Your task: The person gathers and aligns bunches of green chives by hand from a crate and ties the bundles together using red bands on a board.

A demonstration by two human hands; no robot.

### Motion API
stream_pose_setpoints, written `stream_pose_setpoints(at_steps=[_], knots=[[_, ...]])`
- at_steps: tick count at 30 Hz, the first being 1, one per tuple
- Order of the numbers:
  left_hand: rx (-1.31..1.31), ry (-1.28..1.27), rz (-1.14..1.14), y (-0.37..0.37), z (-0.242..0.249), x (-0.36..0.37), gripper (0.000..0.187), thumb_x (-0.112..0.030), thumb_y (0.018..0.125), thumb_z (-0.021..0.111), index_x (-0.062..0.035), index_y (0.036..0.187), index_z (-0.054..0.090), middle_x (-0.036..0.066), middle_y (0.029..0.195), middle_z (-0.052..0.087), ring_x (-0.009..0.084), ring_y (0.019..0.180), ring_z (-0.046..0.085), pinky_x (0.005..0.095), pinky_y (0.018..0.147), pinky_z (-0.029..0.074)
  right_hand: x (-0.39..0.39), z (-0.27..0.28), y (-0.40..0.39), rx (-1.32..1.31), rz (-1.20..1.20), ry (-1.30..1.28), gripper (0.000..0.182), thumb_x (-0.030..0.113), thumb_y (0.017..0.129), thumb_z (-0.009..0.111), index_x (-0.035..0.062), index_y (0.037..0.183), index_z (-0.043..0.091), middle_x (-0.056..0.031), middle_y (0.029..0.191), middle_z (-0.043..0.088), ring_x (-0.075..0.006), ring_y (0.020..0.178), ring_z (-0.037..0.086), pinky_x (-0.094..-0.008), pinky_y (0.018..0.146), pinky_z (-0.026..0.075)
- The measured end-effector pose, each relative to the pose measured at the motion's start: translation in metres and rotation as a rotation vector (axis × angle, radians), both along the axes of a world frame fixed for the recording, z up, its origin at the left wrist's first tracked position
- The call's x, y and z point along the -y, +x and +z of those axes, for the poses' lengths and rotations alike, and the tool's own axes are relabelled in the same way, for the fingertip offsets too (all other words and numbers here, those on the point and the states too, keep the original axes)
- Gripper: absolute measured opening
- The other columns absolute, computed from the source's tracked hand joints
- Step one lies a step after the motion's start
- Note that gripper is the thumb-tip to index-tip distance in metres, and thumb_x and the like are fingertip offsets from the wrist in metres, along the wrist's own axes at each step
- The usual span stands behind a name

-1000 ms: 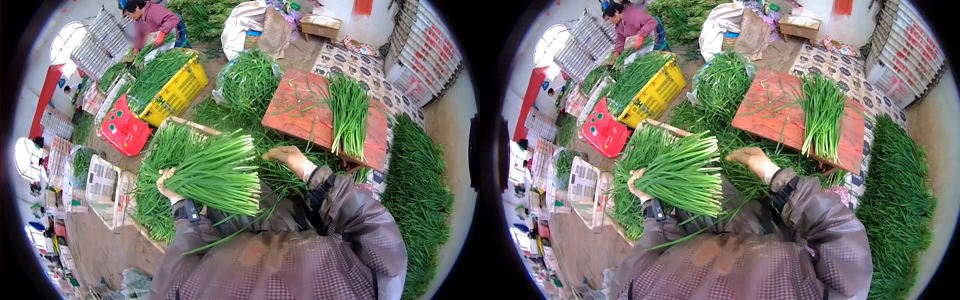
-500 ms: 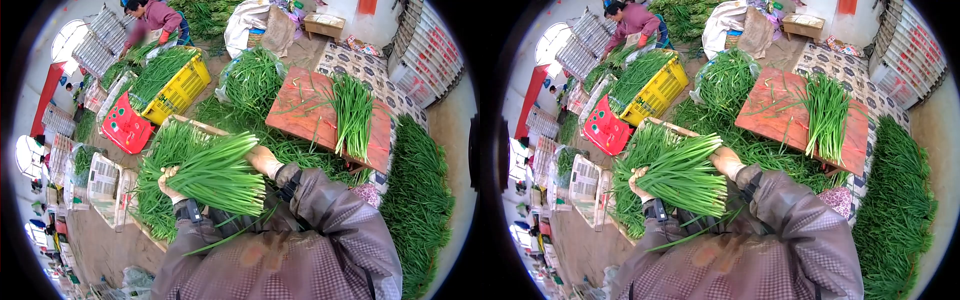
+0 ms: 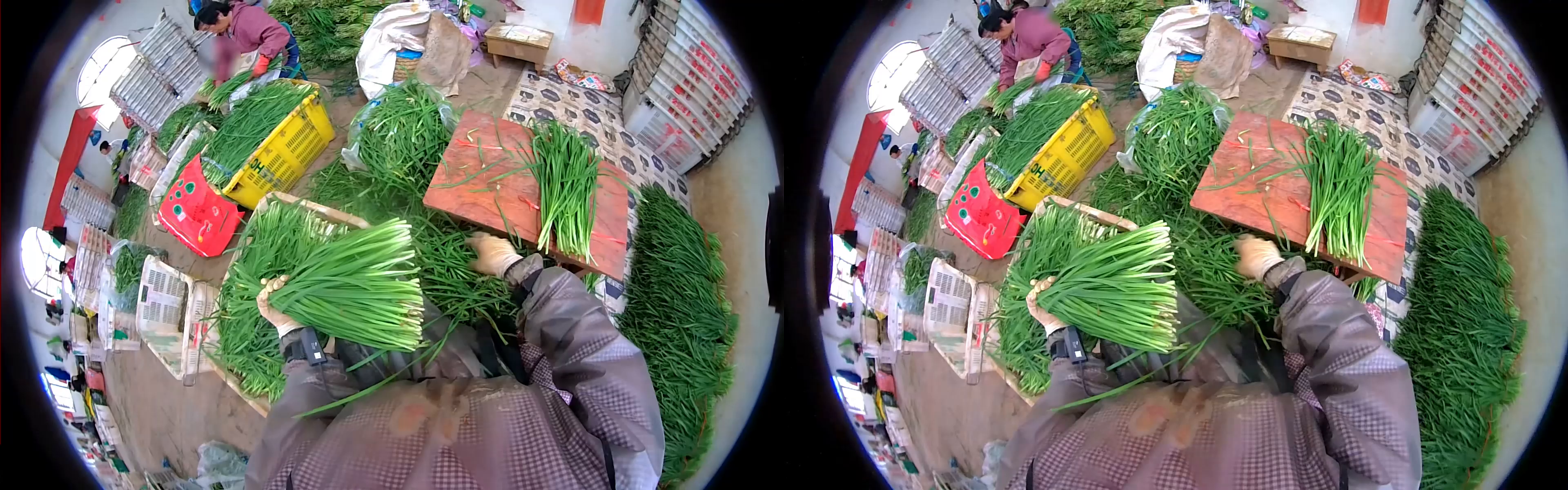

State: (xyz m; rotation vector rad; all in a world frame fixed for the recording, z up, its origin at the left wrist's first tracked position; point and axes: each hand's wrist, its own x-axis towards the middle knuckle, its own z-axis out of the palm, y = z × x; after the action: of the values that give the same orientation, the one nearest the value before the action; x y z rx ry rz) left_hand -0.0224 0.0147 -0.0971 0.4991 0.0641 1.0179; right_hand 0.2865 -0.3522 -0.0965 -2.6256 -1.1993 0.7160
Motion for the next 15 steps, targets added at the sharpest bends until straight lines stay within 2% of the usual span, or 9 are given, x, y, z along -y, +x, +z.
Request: stream_pose_setpoints(at_steps=[1,2,3,4,5,7,8,12,15], knots=[[-0.008,0.007,0.004,0.002,0.000,0.002,0.025,-0.013,0.079,0.064,-0.0047,0.101,0.056,0.003,0.077,0.058,0.0177,0.076,0.056,0.0375,0.091,0.045,-0.010,0.012,-0.012,-0.167,-0.010,0.297,0.060,0.039,0.082,0.068,0.0066,0.131,0.056,-0.0184,0.133,0.057,-0.0324,0.117,0.058,-0.0384,0.099,0.045],[-0.018,0.016,0.008,0.002,0.001,0.003,0.025,-0.013,0.079,0.064,-0.0046,0.101,0.056,0.003,0.077,0.059,0.0177,0.076,0.057,0.0378,0.091,0.045,-0.023,0.024,-0.022,-0.491,-0.105,0.451,0.059,0.041,0.086,0.067,0.0032,0.130,0.057,-0.0167,0.125,0.062,-0.0267,0.113,0.060,-0.0346,0.098,0.044],[-0.029,0.027,0.012,0.002,0.002,0.003,0.025,-0.013,0.079,0.064,-0.0044,0.101,0.056,0.002,0.077,0.059,0.0177,0.076,0.057,0.0381,0.092,0.045,-0.038,0.037,-0.030,-0.665,-0.086,0.548,0.053,0.039,0.089,0.066,0.0008,0.125,0.060,-0.0137,0.116,0.066,-0.0196,0.109,0.060,-0.0318,0.095,0.044],[-0.031,0.033,0.012,0.002,0.001,0.002,0.025,-0.013,0.079,0.064,-0.0044,0.101,0.056,0.002,0.077,0.059,0.0177,0.076,0.057,0.0381,0.092,0.045,-0.051,0.044,-0.040,-0.757,-0.128,0.629,0.047,0.036,0.090,0.066,-0.0001,0.120,0.064,-0.0103,0.112,0.068,-0.0165,0.104,0.060,-0.0305,0.093,0.045],[-0.031,0.039,0.014,0.001,-0.004,-0.001,0.025,-0.013,0.079,0.064,-0.0044,0.101,0.056,0.002,0.077,0.060,0.0177,0.076,0.058,0.0382,0.092,0.045,-0.064,0.039,-0.047,-0.803,-0.189,0.698,0.049,0.042,0.085,0.070,0.0007,0.110,0.069,-0.0119,0.105,0.070,-0.0181,0.098,0.062,-0.0314,0.092,0.045],[-0.022,0.038,0.011,0.000,-0.002,-0.003,0.025,-0.013,0.078,0.064,-0.0043,0.100,0.057,0.002,0.077,0.060,0.0177,0.075,0.058,0.0383,0.092,0.046,-0.077,0.051,-0.057,-0.867,-0.271,0.702,0.044,0.038,0.084,0.073,0.0008,0.107,0.071,-0.0086,0.098,0.071,-0.0154,0.092,0.062,-0.0301,0.089,0.046],[-0.012,0.030,0.005,-0.001,-0.002,-0.003,0.025,-0.013,0.078,0.064,-0.0043,0.100,0.057,0.002,0.077,0.060,0.0177,0.075,0.058,0.0384,0.092,0.046,-0.083,0.046,-0.060,-0.918,-0.317,0.770,0.036,0.032,0.082,0.076,0.0014,0.100,0.072,-0.0060,0.092,0.070,-0.0136,0.087,0.061,-0.0289,0.085,0.047],[-0.023,0.045,0.013,-0.002,-0.002,-0.003,0.026,-0.014,0.078,0.064,-0.0040,0.101,0.056,0.003,0.077,0.060,0.0180,0.074,0.057,0.0383,0.091,0.045,-0.097,0.038,-0.064,-1.009,-0.411,0.769,0.022,0.021,0.082,0.075,0.0011,0.090,0.070,-0.0044,0.085,0.068,-0.0122,0.081,0.059,-0.0287,0.079,0.047],[-0.031,0.056,0.027,-0.001,-0.002,-0.002,0.027,-0.014,0.078,0.063,-0.0039,0.102,0.055,0.003,0.076,0.058,0.0182,0.074,0.055,0.0390,0.091,0.044,-0.097,0.036,-0.068,-1.234,-0.488,0.843,0.020,0.016,0.082,0.073,-0.0003,0.093,0.070,-0.0050,0.087,0.069,-0.0126,0.082,0.060,-0.0279,0.080,0.047]])
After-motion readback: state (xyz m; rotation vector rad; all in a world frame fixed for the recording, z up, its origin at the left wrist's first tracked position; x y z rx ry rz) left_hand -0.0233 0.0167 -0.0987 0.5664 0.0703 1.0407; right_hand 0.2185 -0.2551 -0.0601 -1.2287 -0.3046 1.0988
